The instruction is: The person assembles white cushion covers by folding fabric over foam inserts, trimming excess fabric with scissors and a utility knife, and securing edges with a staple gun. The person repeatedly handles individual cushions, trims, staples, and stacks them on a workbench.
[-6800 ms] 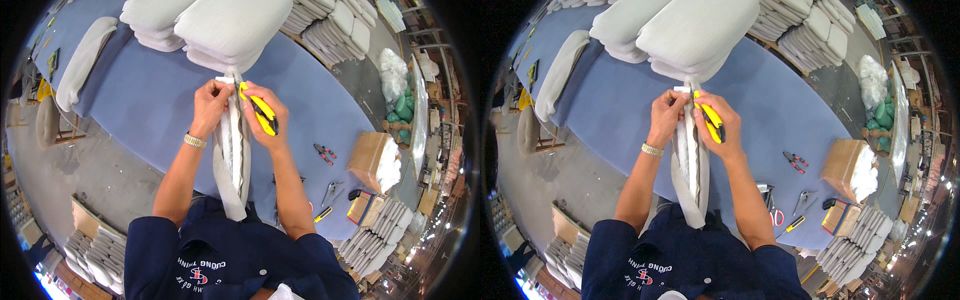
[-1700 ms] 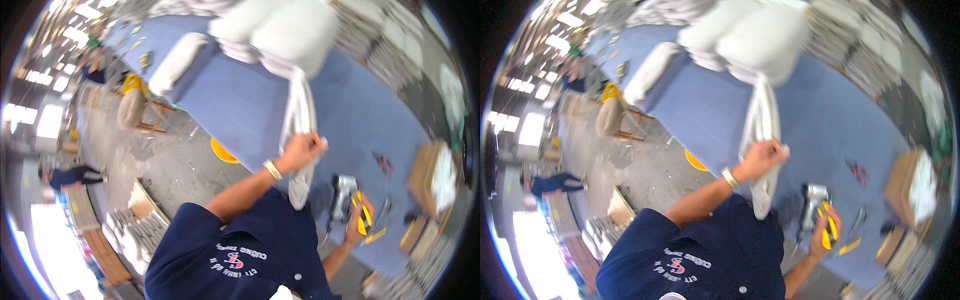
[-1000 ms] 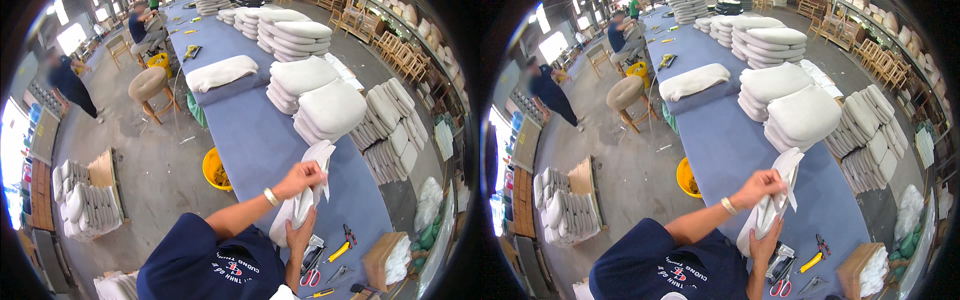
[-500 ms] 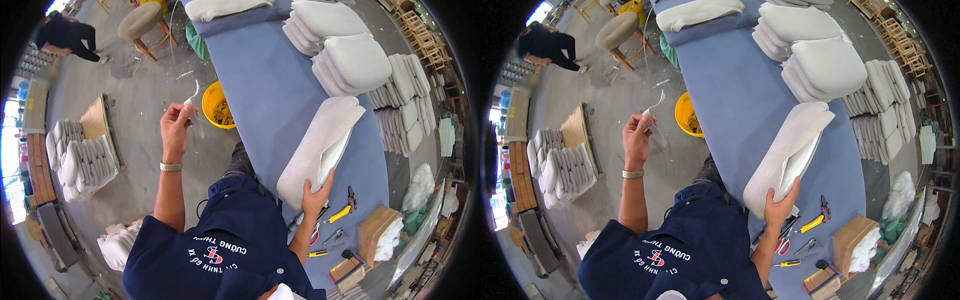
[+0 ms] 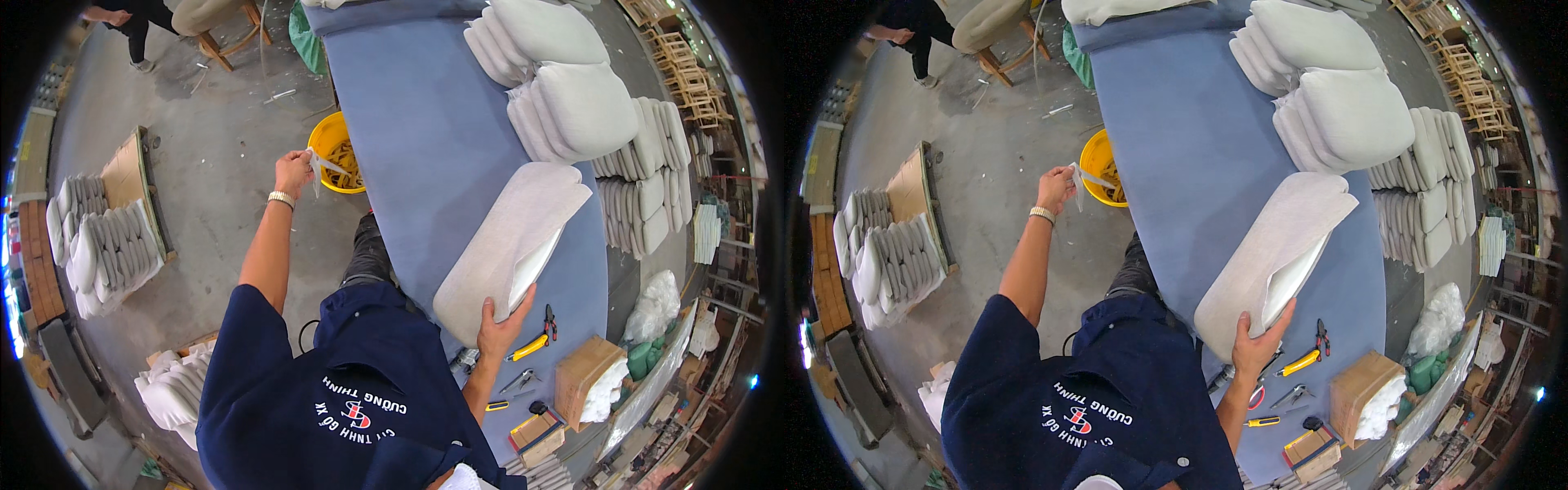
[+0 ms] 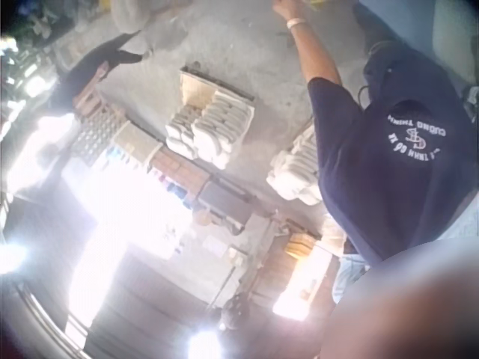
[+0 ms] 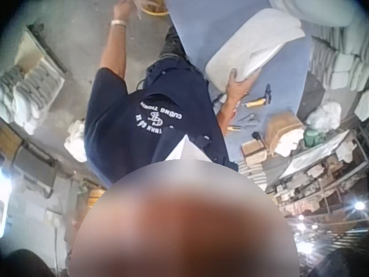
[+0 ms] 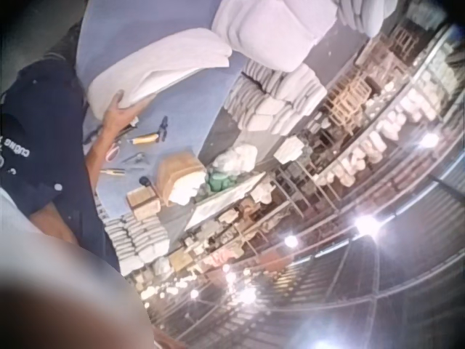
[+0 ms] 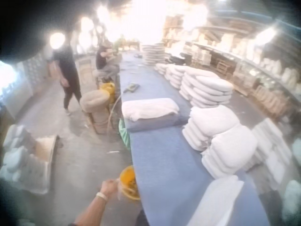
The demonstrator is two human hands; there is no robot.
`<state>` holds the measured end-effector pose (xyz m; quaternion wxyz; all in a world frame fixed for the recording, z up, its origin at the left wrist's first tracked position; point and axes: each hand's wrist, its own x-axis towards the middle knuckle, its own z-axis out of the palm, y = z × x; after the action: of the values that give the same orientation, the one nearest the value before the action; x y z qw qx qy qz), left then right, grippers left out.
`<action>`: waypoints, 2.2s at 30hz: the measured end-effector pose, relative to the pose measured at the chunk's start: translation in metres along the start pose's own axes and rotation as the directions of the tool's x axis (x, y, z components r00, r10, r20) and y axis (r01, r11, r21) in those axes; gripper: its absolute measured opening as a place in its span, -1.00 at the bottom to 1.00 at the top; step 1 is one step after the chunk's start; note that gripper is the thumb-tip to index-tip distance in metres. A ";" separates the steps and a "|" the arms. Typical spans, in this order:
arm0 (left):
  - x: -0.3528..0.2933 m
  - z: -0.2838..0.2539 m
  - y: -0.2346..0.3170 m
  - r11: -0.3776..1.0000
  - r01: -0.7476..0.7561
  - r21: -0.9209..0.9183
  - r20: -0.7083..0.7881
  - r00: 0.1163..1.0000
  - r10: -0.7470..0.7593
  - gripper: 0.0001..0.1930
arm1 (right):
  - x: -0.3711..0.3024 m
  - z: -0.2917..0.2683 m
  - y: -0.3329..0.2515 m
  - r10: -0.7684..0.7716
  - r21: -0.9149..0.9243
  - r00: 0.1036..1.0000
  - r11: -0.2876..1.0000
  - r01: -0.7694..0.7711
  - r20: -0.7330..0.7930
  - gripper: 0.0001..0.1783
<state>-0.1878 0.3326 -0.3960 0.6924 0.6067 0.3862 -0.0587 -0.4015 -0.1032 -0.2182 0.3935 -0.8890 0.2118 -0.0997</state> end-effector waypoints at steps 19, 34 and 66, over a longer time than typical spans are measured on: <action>-0.182 0.127 -0.108 0.921 -0.316 0.227 0.529 0.834 0.156 -0.67 | 0.070 -0.011 0.022 0.152 0.186 0.986 0.969 -0.163 0.072 0.17; -0.209 0.242 -0.031 0.960 -0.234 0.150 0.716 0.695 0.058 -0.23 | 0.005 -0.029 0.067 -0.036 0.647 0.995 0.762 -0.031 0.089 0.03; -0.210 0.268 -0.052 0.381 -0.891 0.247 0.902 0.068 -0.426 -0.49 | 0.008 -0.064 0.056 -0.200 -0.108 0.937 0.978 0.176 -0.285 -0.43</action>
<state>-0.2381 0.0005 -0.3194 0.3151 0.7186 -0.4095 -0.4654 -0.4335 -0.1823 -0.2168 0.3098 -0.8957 0.1860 -0.2593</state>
